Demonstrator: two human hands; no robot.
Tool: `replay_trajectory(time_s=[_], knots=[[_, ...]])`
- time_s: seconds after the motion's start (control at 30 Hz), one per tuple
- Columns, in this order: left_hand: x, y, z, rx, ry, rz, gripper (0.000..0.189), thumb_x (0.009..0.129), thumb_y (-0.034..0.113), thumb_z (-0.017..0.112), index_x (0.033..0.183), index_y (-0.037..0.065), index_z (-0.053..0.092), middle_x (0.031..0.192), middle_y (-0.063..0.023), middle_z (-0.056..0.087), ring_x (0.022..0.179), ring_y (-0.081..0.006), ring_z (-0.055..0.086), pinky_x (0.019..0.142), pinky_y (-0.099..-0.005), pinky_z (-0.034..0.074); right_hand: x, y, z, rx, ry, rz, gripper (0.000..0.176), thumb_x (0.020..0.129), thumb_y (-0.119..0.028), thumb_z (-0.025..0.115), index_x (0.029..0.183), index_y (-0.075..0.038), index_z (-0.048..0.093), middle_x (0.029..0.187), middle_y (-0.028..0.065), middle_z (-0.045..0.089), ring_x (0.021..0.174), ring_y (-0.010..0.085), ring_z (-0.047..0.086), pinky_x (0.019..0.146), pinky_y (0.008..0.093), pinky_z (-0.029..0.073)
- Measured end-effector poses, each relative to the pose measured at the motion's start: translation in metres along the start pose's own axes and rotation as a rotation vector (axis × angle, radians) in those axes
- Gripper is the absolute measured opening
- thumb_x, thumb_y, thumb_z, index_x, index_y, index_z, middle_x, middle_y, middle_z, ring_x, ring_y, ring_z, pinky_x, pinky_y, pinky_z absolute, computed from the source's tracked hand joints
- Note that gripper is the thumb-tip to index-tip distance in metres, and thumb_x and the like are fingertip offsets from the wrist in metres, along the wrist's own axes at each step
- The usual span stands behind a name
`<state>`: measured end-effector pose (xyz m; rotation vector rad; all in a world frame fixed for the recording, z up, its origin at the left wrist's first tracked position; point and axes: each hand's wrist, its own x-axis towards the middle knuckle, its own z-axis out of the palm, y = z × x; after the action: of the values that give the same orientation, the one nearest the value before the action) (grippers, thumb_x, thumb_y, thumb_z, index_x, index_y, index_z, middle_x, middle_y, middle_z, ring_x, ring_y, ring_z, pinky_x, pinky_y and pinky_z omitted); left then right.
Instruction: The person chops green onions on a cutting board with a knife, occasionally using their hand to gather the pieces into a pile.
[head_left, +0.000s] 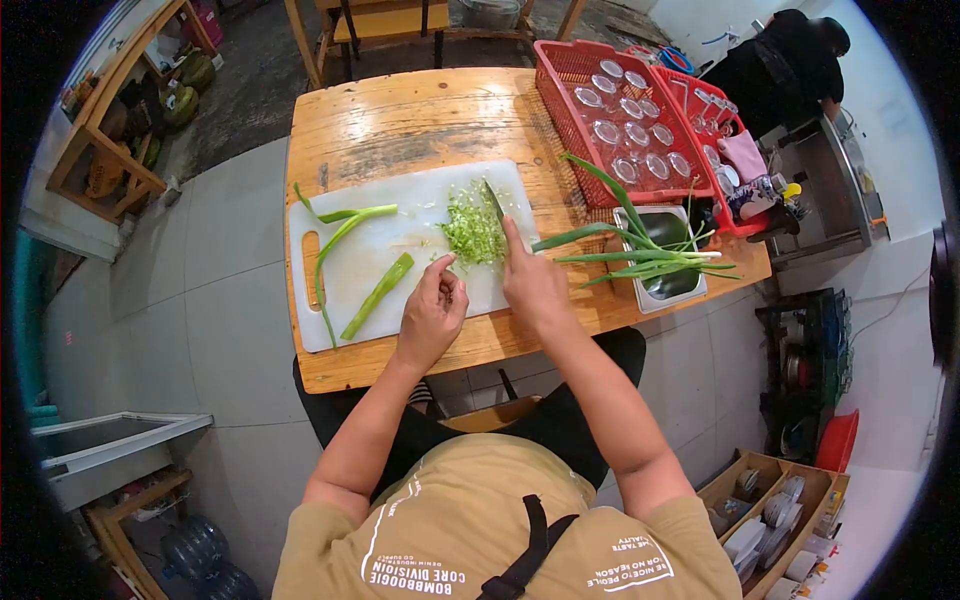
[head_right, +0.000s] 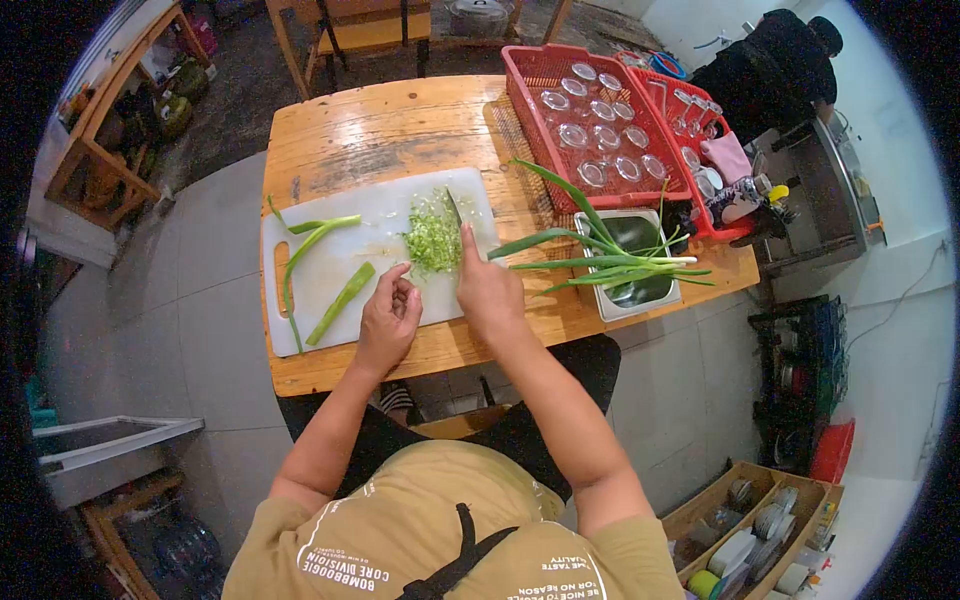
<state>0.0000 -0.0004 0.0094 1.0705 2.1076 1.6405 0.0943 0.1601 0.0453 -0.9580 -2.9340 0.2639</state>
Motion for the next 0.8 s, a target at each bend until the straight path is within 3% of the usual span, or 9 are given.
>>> replay_trajectory(time_s=[0.2, 0.3, 0.4, 0.43, 0.63, 0.8], knots=[[-0.002, -0.003, 0.002, -0.075, 0.002, -0.046, 0.040, 0.098, 0.006, 0.065, 0.136, 0.000, 0.054, 0.089, -0.0104, 0.065, 0.074, -0.0206, 0.064, 0.071, -0.0339, 0.055, -0.027, -0.005, -0.003, 0.028, -0.087, 0.063, 0.068, 0.098, -0.020, 0.055, 0.162, -0.010, 0.035, 0.070, 0.0218, 0.070, 0.064, 0.0403, 0.071, 0.060, 0.0536, 0.056], [-0.001, -0.003, 0.004, -0.016, 0.022, 0.008, 0.040, 0.098, 0.005, 0.065, 0.136, 0.000, 0.055, 0.089, -0.0102, 0.065, 0.073, -0.0201, 0.063, 0.071, -0.0335, 0.054, -0.005, 0.004, -0.006, 0.032, -0.037, 0.026, 0.072, 0.096, -0.018, 0.057, 0.164, -0.011, 0.033, 0.069, 0.0211, 0.069, 0.063, 0.0376, 0.071, 0.058, 0.0518, 0.057], [0.001, -0.003, -0.001, -0.019, 0.009, -0.026, 0.040, 0.098, 0.006, 0.065, 0.136, 0.000, 0.055, 0.089, -0.0105, 0.065, 0.073, -0.0205, 0.064, 0.071, -0.0338, 0.054, -0.036, -0.005, 0.011, 0.040, 0.023, 0.030, 0.070, 0.096, -0.018, 0.056, 0.163, -0.011, 0.036, 0.069, 0.0218, 0.069, 0.063, 0.0389, 0.071, 0.059, 0.0525, 0.056], [0.001, -0.004, 0.000, -0.039, 0.016, -0.022, 0.040, 0.098, 0.006, 0.065, 0.136, 0.000, 0.055, 0.089, -0.0106, 0.065, 0.073, -0.0207, 0.064, 0.070, -0.0338, 0.054, -0.039, -0.006, 0.015, 0.049, -0.073, 0.111, 0.073, 0.099, -0.023, 0.056, 0.166, -0.019, 0.027, 0.068, 0.0225, 0.068, 0.061, 0.0430, 0.068, 0.058, 0.0583, 0.052], [0.000, 0.000, 0.002, -0.007, 0.008, -0.011, 0.041, 0.098, 0.006, 0.065, 0.137, 0.000, 0.054, 0.089, -0.0109, 0.065, 0.073, -0.0211, 0.064, 0.070, -0.0345, 0.054, -0.013, 0.012, -0.002, 0.038, 0.013, 0.025, 0.076, 0.098, -0.022, 0.057, 0.167, -0.021, 0.025, 0.067, 0.0219, 0.068, 0.056, 0.0407, 0.067, 0.054, 0.0559, 0.052], [-0.002, -0.004, 0.001, -0.085, 0.016, -0.037, 0.041, 0.099, 0.006, 0.064, 0.138, 0.000, 0.054, 0.089, -0.0115, 0.065, 0.073, -0.0217, 0.064, 0.070, -0.0350, 0.054, -0.042, 0.009, 0.012, 0.038, -0.041, 0.093, 0.071, 0.098, -0.019, 0.054, 0.165, -0.015, 0.030, 0.068, 0.0221, 0.069, 0.059, 0.0427, 0.069, 0.058, 0.0562, 0.055]])
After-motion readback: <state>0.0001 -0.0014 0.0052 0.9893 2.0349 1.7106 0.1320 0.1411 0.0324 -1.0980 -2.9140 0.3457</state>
